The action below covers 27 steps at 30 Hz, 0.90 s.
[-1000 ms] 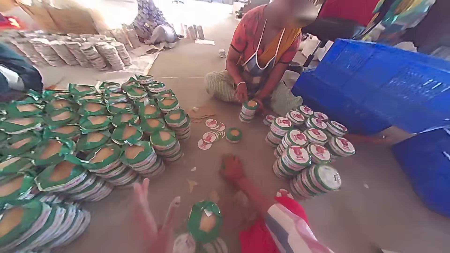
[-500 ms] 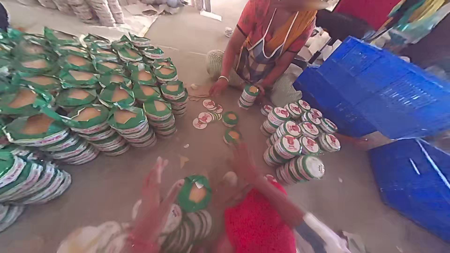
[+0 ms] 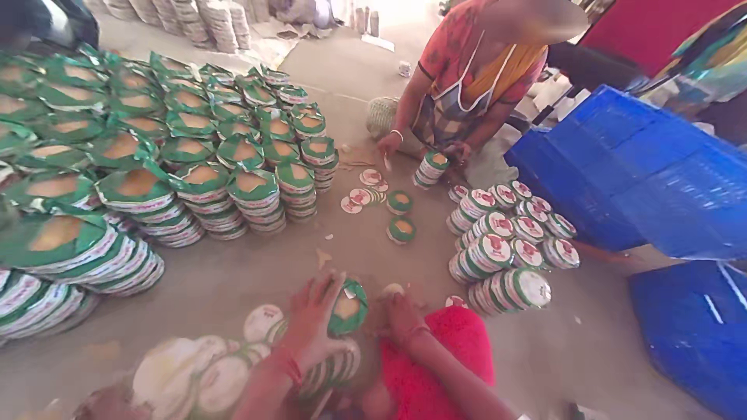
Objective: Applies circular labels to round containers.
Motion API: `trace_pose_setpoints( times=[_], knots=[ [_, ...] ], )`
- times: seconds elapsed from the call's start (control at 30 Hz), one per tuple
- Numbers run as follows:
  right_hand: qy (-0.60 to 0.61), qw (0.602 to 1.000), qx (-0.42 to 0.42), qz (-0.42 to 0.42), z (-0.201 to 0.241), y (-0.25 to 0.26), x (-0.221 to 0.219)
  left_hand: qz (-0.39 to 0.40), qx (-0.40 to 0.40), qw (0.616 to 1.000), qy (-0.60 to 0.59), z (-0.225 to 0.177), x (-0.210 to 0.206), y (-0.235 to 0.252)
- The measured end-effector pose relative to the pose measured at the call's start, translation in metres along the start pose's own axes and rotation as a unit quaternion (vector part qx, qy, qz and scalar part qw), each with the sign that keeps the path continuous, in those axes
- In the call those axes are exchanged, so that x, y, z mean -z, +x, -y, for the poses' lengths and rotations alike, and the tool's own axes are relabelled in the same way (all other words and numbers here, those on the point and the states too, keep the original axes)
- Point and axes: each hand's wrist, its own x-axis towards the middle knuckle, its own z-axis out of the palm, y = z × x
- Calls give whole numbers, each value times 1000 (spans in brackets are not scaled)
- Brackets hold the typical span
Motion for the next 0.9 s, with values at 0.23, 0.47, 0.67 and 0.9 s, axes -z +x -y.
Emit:
trace_pose_setpoints(
  times=[0.23, 0.47, 0.67, 0.9],
  knots=[
    [176, 978, 70, -88, -14, -9, -2, -44, -63, 992, 96, 0, -5, 2],
    [349, 802, 338, -348, 3, -4, -8, -154, -132, 979, -9, 24, -23, 1],
    [138, 891, 295, -315, 12, -8, 10, -236, -161, 957, -54, 36, -40, 7],
    [380, 784, 391, -296, -8, -6, -21, -217, -165, 957, -103, 43, -45, 4]
  ],
)
